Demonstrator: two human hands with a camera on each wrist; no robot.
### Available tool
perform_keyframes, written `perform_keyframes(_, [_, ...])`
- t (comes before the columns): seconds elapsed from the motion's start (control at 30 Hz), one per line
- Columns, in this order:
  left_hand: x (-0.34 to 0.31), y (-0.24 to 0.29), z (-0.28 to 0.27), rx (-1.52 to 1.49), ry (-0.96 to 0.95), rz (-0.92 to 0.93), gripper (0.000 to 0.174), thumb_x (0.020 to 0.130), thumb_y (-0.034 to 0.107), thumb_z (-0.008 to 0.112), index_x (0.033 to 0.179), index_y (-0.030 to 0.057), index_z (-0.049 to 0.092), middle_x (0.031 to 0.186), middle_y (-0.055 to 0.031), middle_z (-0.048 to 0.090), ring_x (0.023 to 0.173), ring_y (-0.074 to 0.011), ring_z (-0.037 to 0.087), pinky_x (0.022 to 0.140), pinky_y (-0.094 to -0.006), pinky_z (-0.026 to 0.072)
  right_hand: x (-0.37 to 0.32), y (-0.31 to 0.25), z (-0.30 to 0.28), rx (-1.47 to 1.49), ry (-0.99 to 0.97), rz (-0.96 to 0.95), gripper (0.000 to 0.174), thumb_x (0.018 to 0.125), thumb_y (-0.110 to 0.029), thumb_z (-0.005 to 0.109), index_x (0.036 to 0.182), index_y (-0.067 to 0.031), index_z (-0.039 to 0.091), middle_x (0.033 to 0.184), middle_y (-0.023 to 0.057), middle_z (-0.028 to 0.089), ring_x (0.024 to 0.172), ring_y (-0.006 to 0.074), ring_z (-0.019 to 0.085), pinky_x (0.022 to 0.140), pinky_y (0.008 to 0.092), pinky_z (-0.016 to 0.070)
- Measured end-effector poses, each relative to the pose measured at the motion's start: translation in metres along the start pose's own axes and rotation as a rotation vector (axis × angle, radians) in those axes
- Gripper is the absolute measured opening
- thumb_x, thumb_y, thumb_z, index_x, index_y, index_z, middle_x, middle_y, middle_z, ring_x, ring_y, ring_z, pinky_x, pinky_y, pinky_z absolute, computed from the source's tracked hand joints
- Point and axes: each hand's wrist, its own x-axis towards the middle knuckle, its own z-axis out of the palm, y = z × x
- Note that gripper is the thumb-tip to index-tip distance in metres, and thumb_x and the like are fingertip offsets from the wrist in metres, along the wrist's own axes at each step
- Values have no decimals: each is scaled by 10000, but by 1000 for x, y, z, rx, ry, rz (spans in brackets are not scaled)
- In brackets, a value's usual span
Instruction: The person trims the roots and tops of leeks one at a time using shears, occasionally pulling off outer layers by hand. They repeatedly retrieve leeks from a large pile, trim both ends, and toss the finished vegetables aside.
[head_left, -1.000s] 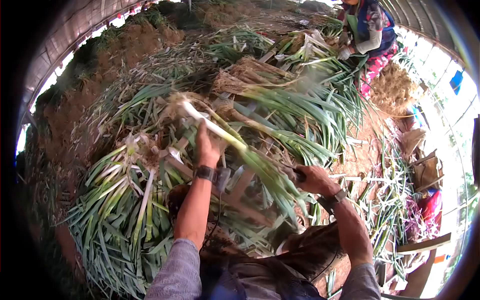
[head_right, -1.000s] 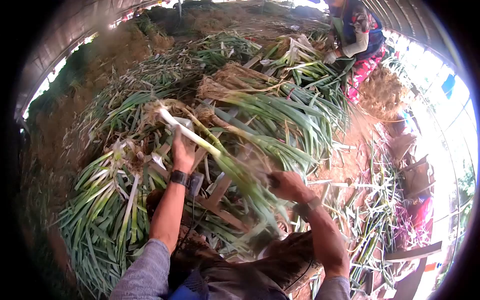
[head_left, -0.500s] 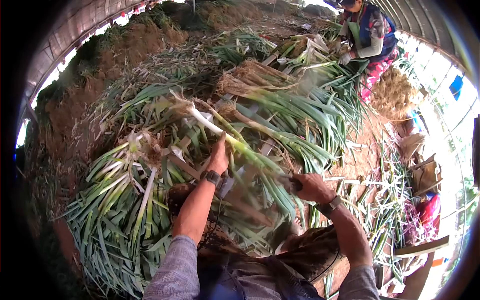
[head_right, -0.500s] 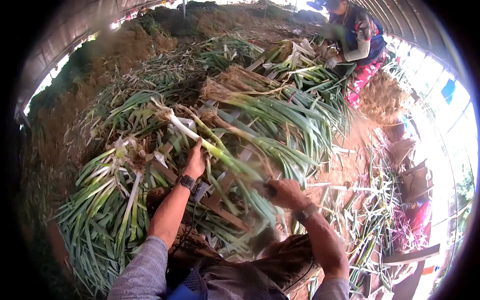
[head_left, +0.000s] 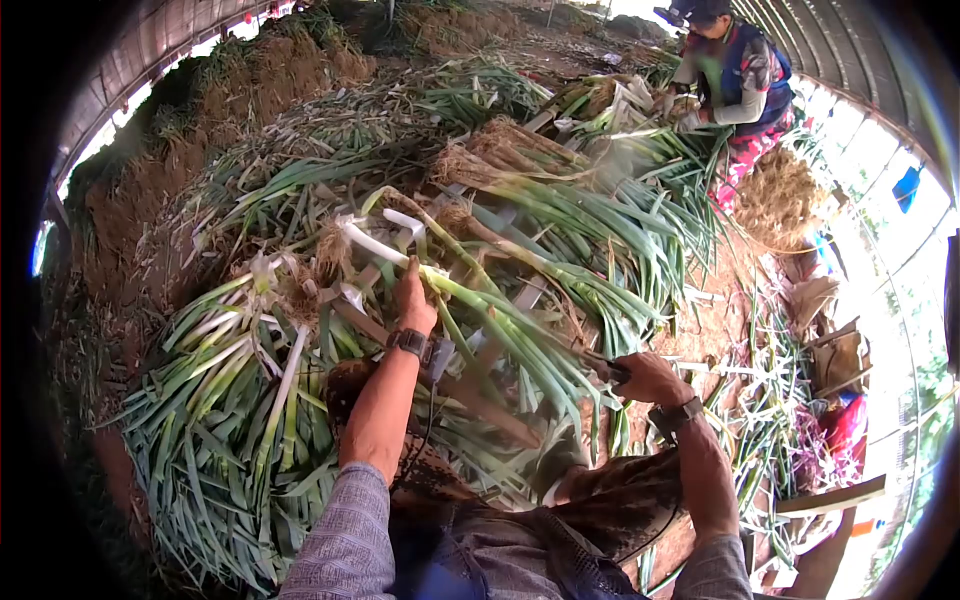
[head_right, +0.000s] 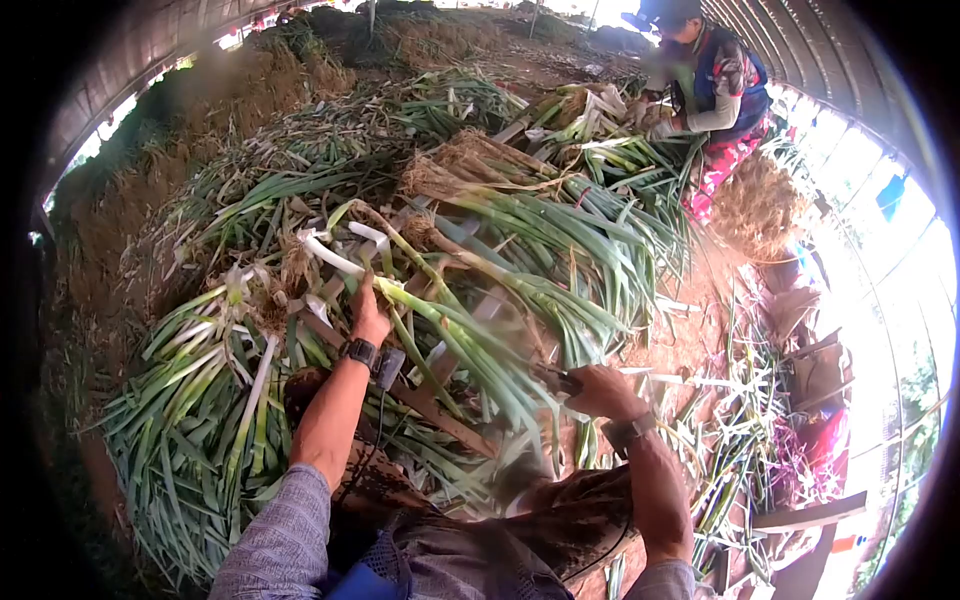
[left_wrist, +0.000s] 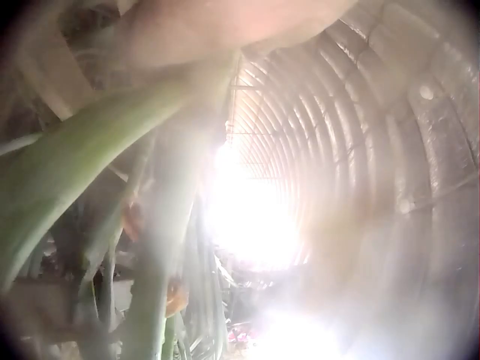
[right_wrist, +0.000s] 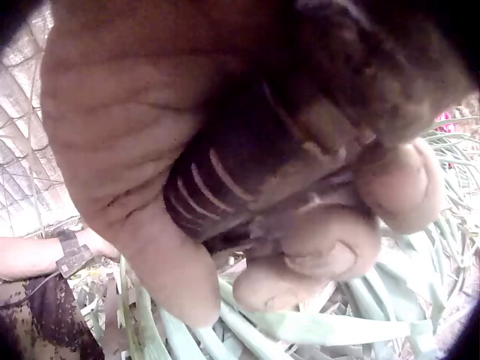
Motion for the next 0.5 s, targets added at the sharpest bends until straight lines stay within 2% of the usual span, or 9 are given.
perform_keyframes(0.03, [-2, 1, 1, -8, -3, 5, 368, 939, 444, 579, 1013, 84, 574, 850, -69, 651, 697, -225, 626, 492, -372, 489, 2, 0, 0, -8, 4, -3, 284, 771, -342, 677, 902, -90, 667, 769, 166, 664, 745, 361, 651, 682, 454, 505])
perform_keyframes(0.1, [-17, 1, 7, 57, -145, 18, 356, 955, 434, 560, 1016, 84, 578, 866, -69, 671, 690, -223, 638, 486, -361, 496, 4, -4, 3, 102, 284, -41, 252, 788, -328, 665, 903, -103, 675, 765, 164, 664, 709, 370, 646, 663, 461, 511])
perform_keyframes(0.13, [-24, -2, 14, 36, -178, -20, 356, 968, 433, 540, 1042, 87, 581, 888, -77, 687, 684, -217, 648, 472, -359, 497, 5, -11, 5, 61, 370, -69, 213, 815, -301, 646, 909, -112, 677, 748, 154, 667, 679, 375, 645, 650, 469, 514])
perform_keyframes(0.17, [-27, -9, 19, 45, -260, -40, 444, 958, 514, 519, 1092, 94, 572, 894, -85, 688, 694, -208, 651, 468, -348, 486, 7, -19, 6, 24, 410, -135, 199, 843, -287, 628, 922, -110, 669, 722, 154, 664, 658, 374, 643, 643, 481, 510])
perform_keyframes(0.23, [-33, -13, 15, 115, -586, -179, 535, 934, 617, 479, 1111, 124, 590, 982, -60, 684, 839, -204, 655, 535, -331, 493, 9, -29, 10, 33, 371, -127, 242, 758, -239, 705, 942, -86, 669, 724, 165, 655, 685, 380, 635, 643, 467, 498])
perform_keyframes(0.3, [-55, -14, 36, 176, -485, -226, 607, 916, 667, 454, 1171, 129, 570, 1015, -65, 684, 795, -195, 657, 491, -316, 484, 15, -37, 6, -5, 332, -155, 258, 772, -248, 696, 977, -94, 665, 718, 161, 655, 681, 378, 635, 638, 475, 498])
perform_keyframes(0.33, [-63, -12, 38, 210, -559, -185, 628, 909, 675, 457, 1206, 130, 550, 1041, -71, 683, 819, -191, 663, 458, -289, 472, 19, -40, 3, -37, 330, -156, 255, 777, -246, 691, 983, -96, 664, 718, 157, 655, 681, 376, 636, 636, 474, 499])
perform_keyframes(0.43, [-60, -18, 41, 178, -606, -218, 698, 898, 713, 427, 1213, 104, 554, 1016, -58, 692, 761, -162, 650, 500, -284, 463, 27, -47, -2, -37, 372, -179, 244, 788, -243, 681, 985, -100, 663, 717, 148, 657, 680, 375, 636, 640, 473, 503])
perform_keyframes(0.5, [-65, -13, 46, 209, -592, -242, 716, 898, 720, 415, 1238, 103, 546, 1058, -72, 687, 823, -176, 651, 529, -300, 474, 34, -51, 2, 68, 385, -254, 238, 790, -243, 678, 985, -108, 664, 734, 151, 666, 688, 372, 642, 634, 477, 501])
